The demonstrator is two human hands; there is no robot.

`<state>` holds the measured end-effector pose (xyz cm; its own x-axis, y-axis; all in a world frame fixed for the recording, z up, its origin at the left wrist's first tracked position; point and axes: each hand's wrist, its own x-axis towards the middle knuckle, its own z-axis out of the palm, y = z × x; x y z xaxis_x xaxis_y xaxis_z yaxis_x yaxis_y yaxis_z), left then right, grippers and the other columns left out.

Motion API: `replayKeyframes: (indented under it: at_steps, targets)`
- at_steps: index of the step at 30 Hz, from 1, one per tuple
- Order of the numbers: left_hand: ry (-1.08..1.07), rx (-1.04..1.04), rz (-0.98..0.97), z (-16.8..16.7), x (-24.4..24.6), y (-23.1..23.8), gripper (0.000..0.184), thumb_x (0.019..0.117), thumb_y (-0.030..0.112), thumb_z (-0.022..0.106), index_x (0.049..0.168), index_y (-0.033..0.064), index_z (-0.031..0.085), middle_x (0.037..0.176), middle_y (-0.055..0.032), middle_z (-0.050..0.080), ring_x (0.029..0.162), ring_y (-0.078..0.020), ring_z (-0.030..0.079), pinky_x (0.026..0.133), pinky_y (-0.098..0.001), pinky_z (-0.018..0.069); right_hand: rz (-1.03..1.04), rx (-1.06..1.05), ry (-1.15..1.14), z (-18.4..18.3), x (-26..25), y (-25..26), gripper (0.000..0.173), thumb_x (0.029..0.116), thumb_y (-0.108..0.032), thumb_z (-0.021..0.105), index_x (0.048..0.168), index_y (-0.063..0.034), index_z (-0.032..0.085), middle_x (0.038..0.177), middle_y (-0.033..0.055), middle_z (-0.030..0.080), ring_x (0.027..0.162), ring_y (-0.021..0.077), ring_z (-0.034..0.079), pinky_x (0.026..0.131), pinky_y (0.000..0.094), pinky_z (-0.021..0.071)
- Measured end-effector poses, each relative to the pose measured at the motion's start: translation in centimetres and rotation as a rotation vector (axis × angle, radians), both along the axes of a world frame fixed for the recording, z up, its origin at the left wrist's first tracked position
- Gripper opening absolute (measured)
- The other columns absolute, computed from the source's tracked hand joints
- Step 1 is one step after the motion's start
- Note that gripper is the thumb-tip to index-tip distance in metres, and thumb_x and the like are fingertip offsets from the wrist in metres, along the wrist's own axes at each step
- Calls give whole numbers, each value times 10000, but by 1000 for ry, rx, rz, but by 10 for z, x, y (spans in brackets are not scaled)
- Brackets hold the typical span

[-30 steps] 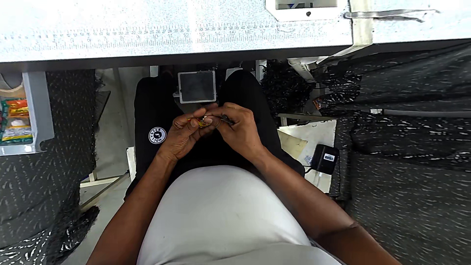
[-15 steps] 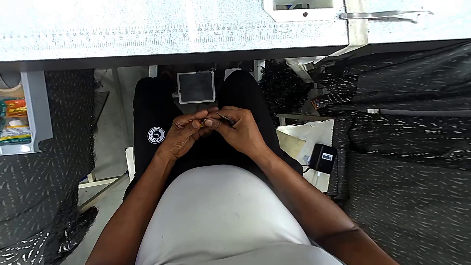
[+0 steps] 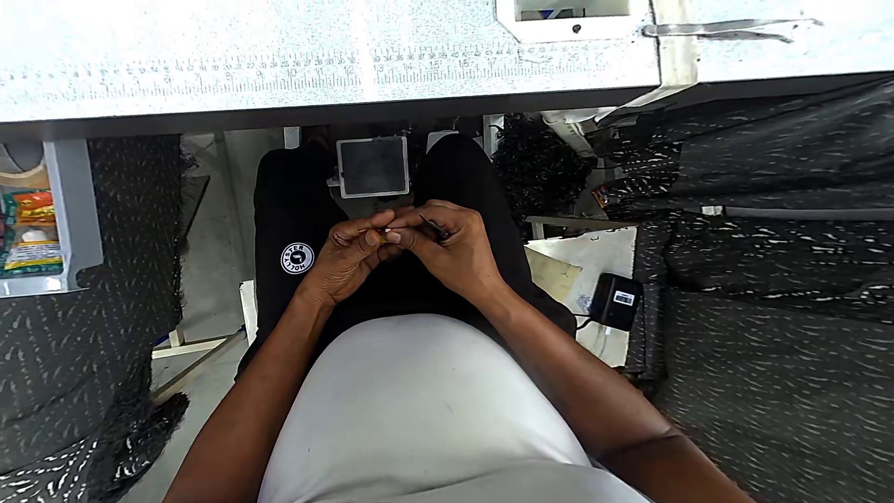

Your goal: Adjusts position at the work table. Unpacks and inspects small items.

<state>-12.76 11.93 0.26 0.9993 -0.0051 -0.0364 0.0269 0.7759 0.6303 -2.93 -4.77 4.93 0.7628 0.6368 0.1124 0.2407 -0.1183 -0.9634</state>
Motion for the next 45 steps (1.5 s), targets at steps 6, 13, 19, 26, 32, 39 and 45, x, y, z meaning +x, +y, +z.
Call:
replayKeyframes:
  at_steps: [6, 13, 19, 26, 32, 39, 45]
  targets:
    - [24, 30, -8, -1, 0, 0, 296, 992, 226, 686, 1269, 132, 734, 1262, -81, 705, 1105, -170, 693, 960, -328, 580, -17, -40, 15, -2, 0, -1, 101, 904, -144, 787, 963, -63, 785, 850, 16, 707, 710, 44, 607, 632, 192, 502]
    - [32, 38, -10, 0, 0, 0, 331, 1005, 228, 667, 1311, 110, 709, 1380, -122, 652, 1196, -212, 672, 984, -327, 573, -4, -100, -86, -2, -1, -3, 116, 899, -157, 791, 985, -83, 812, 826, 15, 688, 722, 41, 607, 651, 181, 508]
    - [51, -27, 23, 1, -1, 0, 362, 1005, 249, 666, 1334, 99, 687, 1395, -151, 635, 1194, -229, 674, 975, -321, 576, -42, -92, -151, -4, -4, -3, 185, 902, -148, 789, 1067, -65, 805, 801, 23, 654, 699, 51, 582, 633, 184, 494]
    - [95, -102, 22, 7, 0, 0, 456, 1058, 357, 552, 1452, 131, 577, 1471, -164, 573, 1301, -288, 609, 1007, -358, 561, 151, -143, -424, -16, -15, 4, 115, 924, -136, 737, 1016, -128, 805, 903, 27, 755, 793, 126, 714, 662, 329, 588]
    - [90, -80, 30, 5, 0, 0, 497, 1057, 380, 543, 1498, 153, 522, 1519, -141, 534, 1362, -302, 555, 1108, -401, 485, 146, -335, -583, -31, -22, 20, 115, 908, -169, 708, 983, -139, 790, 787, 34, 687, 650, 192, 665, 505, 379, 500]
    - [90, -73, 66, 4, 3, -2, 474, 1071, 365, 515, 1478, 124, 540, 1501, -164, 548, 1385, -329, 531, 1151, -437, 443, 147, -305, -482, -36, -23, 22, 115, 902, -140, 705, 984, -129, 785, 866, 45, 736, 731, 196, 707, 576, 397, 550]
    - [133, -163, 95, 3, 3, 1, 451, 1066, 343, 533, 1475, 152, 530, 1505, -158, 545, 1378, -326, 542, 1131, -429, 464, 111, -234, -495, -38, -21, 19, 122, 944, -139, 679, 1000, -125, 786, 893, 44, 739, 741, 175, 704, 579, 364, 550]
